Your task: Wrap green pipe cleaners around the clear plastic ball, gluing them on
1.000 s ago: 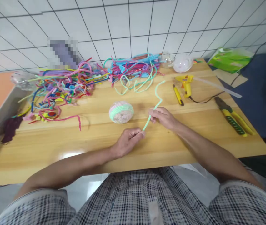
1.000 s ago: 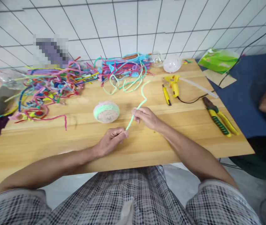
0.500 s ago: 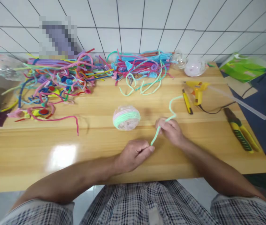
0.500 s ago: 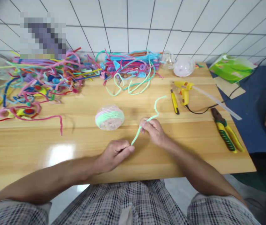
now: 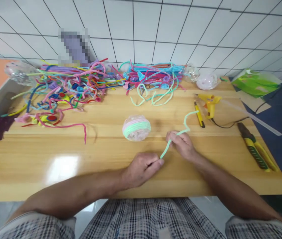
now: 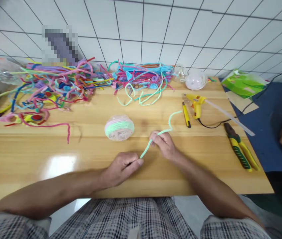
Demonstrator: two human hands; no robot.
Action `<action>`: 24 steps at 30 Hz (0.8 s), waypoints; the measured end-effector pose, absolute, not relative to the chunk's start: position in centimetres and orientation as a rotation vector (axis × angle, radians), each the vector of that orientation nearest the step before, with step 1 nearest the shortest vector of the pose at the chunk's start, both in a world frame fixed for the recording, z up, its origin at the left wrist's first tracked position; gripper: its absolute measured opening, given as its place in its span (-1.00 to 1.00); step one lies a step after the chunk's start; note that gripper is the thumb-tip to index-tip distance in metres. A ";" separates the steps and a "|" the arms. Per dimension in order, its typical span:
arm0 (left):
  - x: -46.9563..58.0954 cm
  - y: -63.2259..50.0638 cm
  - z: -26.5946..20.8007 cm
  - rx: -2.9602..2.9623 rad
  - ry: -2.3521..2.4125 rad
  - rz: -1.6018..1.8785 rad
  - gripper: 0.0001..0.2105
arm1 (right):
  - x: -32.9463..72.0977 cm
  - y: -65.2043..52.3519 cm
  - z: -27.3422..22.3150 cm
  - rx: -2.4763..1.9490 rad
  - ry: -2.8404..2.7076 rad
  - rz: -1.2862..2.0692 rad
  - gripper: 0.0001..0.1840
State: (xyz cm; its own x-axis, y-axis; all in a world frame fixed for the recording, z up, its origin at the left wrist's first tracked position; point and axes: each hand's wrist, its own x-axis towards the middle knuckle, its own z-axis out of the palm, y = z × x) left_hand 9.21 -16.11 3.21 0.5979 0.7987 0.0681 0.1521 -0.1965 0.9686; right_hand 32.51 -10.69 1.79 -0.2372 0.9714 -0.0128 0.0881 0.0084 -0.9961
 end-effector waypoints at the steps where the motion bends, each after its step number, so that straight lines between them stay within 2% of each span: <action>1: 9.2 -16.0 3.2 1.707 0.817 0.716 -0.54 | 32.4 -10.4 1.8 -1.148 -1.443 1.332 -0.28; 5: 9.2 -15.7 3.4 1.740 0.871 0.677 -0.54 | 32.3 -9.0 2.3 -1.137 -1.488 1.345 -0.22; 19: 8.6 -16.2 3.7 1.768 0.878 0.671 -0.52 | 34.4 -7.0 5.2 -1.155 -1.662 1.360 -0.30; 24: 8.8 -15.9 3.4 1.393 0.685 0.662 -0.54 | 34.0 -7.5 5.5 -1.009 -1.694 1.413 -0.30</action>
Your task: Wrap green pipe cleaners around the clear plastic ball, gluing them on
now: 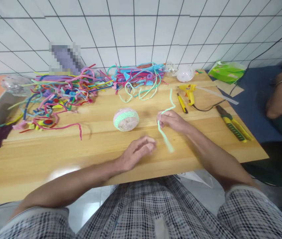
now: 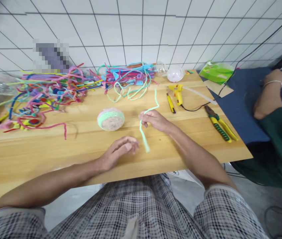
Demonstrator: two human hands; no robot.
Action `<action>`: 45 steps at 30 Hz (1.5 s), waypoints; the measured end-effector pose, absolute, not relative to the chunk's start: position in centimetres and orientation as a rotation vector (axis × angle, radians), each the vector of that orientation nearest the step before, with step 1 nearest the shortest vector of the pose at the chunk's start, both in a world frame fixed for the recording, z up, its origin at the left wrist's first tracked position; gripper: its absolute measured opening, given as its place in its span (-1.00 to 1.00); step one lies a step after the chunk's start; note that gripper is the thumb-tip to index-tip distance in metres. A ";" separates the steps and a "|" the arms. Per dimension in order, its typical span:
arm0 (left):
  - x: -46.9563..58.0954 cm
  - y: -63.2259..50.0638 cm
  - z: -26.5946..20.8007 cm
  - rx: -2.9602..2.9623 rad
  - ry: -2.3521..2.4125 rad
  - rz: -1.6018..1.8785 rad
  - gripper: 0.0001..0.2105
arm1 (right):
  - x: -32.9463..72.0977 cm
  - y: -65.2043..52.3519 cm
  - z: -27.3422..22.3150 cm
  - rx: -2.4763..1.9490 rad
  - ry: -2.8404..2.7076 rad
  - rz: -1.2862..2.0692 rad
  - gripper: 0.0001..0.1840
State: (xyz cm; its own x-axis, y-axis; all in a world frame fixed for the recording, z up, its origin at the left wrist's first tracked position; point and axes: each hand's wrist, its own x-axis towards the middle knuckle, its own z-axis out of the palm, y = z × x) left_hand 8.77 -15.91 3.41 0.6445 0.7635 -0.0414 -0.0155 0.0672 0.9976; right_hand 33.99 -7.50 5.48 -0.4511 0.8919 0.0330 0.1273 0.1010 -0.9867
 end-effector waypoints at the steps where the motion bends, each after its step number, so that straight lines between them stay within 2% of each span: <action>1: 8.9 -15.7 3.4 1.267 0.641 0.679 -0.48 | 33.8 -7.7 5.5 -0.984 -1.694 1.412 -0.29; 4: 9.5 -14.9 3.8 0.912 0.548 0.630 -0.37 | 33.0 -8.4 5.8 -0.949 -1.713 1.387 -0.28; 11: 10.6 -14.1 5.9 0.577 0.489 0.509 -0.55 | 32.2 -9.7 6.2 -0.914 -1.738 1.402 -0.27; 19: 11.9 -14.2 4.5 0.770 0.665 0.555 -0.35 | 32.1 -9.7 5.5 -0.917 -1.756 1.288 -0.27; 27: 11.2 -14.4 3.7 1.246 0.793 0.619 -0.57 | 31.7 -10.0 4.4 -1.063 -1.804 0.937 -0.28; 35: 10.2 -14.3 3.9 1.441 0.741 0.609 -0.60 | 31.7 -9.5 3.7 -1.073 -1.739 1.151 -0.30; 41: 10.6 -14.2 3.7 1.180 0.688 0.500 -0.44 | 32.5 -9.2 3.2 -1.105 -1.597 1.223 -0.24; 45: 10.6 -14.4 3.4 1.209 0.688 0.475 -0.52 | 32.8 -9.3 2.8 -1.129 -1.579 1.227 -0.24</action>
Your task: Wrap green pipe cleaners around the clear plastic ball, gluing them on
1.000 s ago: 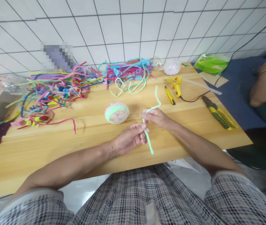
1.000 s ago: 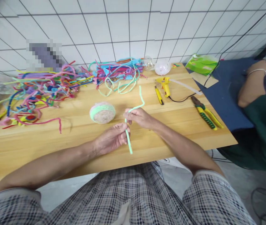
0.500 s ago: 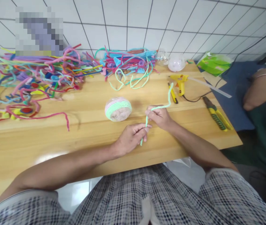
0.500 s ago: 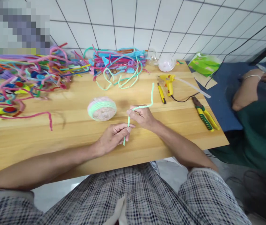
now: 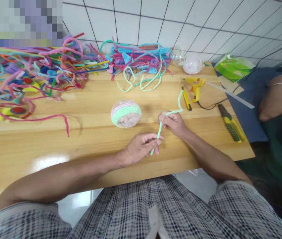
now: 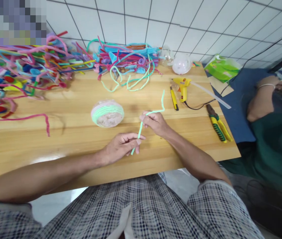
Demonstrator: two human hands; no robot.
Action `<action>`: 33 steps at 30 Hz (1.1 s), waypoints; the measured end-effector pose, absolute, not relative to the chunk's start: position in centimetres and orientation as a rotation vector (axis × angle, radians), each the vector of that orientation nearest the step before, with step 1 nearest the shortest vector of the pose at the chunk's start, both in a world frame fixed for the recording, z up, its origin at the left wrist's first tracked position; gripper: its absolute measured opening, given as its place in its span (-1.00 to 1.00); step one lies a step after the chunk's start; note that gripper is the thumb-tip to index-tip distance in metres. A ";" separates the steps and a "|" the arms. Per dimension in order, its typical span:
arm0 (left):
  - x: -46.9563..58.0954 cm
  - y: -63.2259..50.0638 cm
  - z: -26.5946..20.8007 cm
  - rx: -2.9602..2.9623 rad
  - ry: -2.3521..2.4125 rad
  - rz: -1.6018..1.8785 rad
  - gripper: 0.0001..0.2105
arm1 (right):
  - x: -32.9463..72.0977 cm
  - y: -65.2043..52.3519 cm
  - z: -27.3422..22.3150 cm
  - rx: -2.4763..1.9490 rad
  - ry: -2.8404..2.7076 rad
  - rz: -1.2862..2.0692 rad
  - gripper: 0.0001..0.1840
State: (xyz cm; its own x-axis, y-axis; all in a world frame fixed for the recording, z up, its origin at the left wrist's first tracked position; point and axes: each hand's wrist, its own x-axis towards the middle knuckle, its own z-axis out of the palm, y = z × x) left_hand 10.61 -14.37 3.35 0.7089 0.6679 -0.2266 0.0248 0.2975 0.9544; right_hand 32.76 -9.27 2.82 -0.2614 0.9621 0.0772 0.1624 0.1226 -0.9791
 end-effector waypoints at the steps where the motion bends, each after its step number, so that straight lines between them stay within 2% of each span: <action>1: 10.6 -14.4 3.3 1.230 0.693 0.486 -0.54 | 32.7 -9.3 2.7 -1.128 -1.578 1.229 -0.24; 10: 10.6 -14.5 3.6 1.140 0.719 0.430 -0.48 | 32.7 -9.8 2.7 -1.134 -1.620 1.074 -0.22; 15: 10.6 -14.4 3.5 1.060 0.747 0.494 -0.35 | 32.5 -10.0 3.1 -1.163 -1.640 1.047 -0.19; 20: 10.6 -14.5 3.3 1.115 0.771 0.471 -0.43 | 32.0 -10.3 3.4 -1.152 -1.732 1.018 -0.22; 26: 10.6 -14.4 3.5 1.083 0.742 0.527 -0.39 | 32.0 -10.4 3.6 -1.144 -1.781 0.992 -0.22; 33: 10.7 -13.9 3.7 1.044 0.790 0.569 -0.46 | 31.6 -10.9 4.0 -1.113 -1.890 1.009 -0.23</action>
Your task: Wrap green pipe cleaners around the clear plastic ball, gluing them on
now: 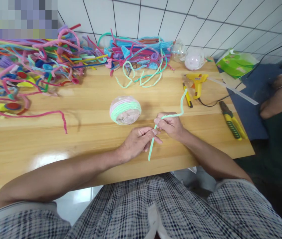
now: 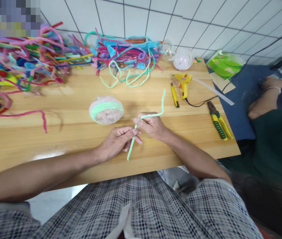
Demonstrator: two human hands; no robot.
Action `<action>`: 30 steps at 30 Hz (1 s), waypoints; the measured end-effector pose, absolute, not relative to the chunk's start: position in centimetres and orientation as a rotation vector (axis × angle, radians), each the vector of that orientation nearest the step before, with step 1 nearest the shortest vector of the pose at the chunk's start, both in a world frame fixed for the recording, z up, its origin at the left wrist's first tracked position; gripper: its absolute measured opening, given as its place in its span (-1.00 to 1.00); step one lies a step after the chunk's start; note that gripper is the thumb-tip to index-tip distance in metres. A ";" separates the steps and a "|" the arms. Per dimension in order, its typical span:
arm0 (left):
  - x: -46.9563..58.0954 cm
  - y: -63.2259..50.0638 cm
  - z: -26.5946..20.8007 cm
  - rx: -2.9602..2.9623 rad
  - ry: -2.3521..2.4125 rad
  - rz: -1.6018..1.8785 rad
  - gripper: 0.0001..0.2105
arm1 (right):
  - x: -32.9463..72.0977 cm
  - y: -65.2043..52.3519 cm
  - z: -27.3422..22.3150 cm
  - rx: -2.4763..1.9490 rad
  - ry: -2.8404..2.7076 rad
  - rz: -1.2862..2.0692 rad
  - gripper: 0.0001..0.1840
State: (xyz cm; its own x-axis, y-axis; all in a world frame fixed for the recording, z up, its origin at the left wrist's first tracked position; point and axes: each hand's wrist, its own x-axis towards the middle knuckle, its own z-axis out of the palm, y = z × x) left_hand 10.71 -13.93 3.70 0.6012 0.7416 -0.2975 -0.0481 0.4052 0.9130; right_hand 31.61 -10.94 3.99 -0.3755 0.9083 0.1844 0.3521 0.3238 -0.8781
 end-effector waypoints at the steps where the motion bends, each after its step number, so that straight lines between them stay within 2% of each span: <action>1: 10.7 -13.9 3.7 1.052 0.793 0.570 -0.46 | 31.6 -11.0 4.0 -1.120 -1.891 1.003 -0.23; 6: 10.8 -14.0 3.4 1.072 0.801 0.578 -0.47 | 31.8 -10.6 3.9 -1.131 -1.829 1.095 -0.23; 12: 10.7 -14.3 3.5 1.099 0.792 0.580 -0.56 | 32.6 -9.2 3.2 -1.126 -1.481 1.285 -0.22; 17: 10.8 -13.9 3.4 0.892 0.668 0.586 -0.54 | 32.5 -9.3 3.6 -1.073 -1.532 1.392 -0.27; 20: 10.9 -13.6 3.4 0.880 0.661 0.578 -0.50 | 32.1 -9.9 4.0 -1.055 -1.681 1.305 -0.27; 26: 10.7 -13.8 3.3 0.985 0.714 0.495 -0.43 | 31.8 -10.7 4.2 -1.139 -1.811 0.916 -0.27; 30: 10.6 -14.1 2.8 1.064 0.737 0.484 -0.42 | 32.0 -10.6 4.1 -1.138 -1.808 0.949 -0.24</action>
State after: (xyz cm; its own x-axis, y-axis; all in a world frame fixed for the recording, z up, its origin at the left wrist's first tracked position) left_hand 10.61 -14.14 2.76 0.6694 0.6775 -0.3048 -0.0108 0.4190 0.9079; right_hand 31.97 -10.57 4.08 -0.2926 0.9301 0.2220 0.3454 0.3193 -0.8825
